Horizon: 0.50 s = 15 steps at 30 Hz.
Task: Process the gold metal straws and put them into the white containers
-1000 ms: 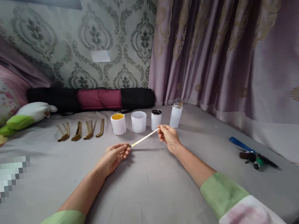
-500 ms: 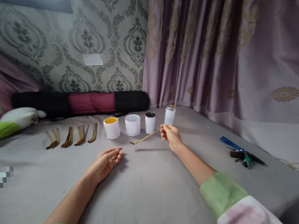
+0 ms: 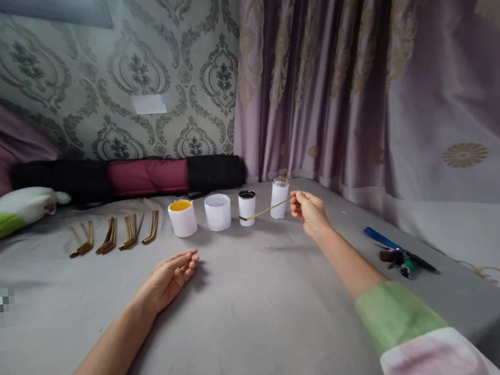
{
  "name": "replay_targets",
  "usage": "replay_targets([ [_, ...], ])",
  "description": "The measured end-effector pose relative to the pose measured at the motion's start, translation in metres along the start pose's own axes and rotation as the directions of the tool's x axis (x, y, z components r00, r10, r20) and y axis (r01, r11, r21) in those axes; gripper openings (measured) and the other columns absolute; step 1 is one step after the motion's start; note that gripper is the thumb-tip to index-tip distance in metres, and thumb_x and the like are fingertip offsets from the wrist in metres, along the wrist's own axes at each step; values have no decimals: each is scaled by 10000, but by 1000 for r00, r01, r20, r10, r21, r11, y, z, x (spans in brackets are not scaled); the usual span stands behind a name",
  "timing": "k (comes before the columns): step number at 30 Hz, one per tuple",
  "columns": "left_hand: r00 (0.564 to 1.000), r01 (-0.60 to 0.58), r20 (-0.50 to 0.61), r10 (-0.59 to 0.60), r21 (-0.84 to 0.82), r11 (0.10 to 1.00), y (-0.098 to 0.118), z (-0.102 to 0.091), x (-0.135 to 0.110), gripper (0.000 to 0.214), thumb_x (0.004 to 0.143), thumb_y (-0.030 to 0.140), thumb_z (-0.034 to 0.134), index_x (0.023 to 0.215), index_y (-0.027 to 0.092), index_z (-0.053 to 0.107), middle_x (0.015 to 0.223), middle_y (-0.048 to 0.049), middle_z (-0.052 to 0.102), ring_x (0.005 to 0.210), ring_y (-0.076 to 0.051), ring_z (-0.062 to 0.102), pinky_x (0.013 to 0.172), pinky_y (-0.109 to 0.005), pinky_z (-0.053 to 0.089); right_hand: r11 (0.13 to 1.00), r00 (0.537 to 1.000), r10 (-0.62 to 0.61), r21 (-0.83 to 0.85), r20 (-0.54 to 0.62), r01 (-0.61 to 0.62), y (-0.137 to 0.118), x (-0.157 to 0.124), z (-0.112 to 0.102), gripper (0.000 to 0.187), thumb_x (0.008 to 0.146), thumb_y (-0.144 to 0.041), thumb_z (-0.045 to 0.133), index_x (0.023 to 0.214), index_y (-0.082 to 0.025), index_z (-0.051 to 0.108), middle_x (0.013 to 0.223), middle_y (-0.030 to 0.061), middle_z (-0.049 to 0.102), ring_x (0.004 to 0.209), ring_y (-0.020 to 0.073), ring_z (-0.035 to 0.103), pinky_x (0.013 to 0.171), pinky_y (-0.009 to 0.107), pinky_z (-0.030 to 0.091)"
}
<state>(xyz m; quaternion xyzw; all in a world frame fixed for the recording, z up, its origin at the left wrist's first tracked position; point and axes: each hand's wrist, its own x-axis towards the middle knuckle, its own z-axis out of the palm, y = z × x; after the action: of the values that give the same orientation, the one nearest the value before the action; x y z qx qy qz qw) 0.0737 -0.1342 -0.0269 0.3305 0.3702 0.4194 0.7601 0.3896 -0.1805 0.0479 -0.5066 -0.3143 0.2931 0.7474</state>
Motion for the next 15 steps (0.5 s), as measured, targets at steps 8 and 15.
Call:
replay_targets([
  [8,1000,9,-4,-9,-10,1000,0,-1,1,141,740,7,508,844,66,583,721,-79,613,560,-74,573,515,-156,489,996,994,-86,-21,-66,85,-29,17,-14,87,715,-229,582,674,-158,552,549,-21,494,415,50,432,332,157,294],
  [15,1000,6,5,-6,-11,1000,1,-3,1,147,738,5,511,855,57,583,728,-74,605,560,-69,566,511,-153,488,987,975,-157,-44,-159,151,-55,36,-24,121,764,-125,493,660,-138,552,536,-10,491,402,50,438,324,158,299],
])
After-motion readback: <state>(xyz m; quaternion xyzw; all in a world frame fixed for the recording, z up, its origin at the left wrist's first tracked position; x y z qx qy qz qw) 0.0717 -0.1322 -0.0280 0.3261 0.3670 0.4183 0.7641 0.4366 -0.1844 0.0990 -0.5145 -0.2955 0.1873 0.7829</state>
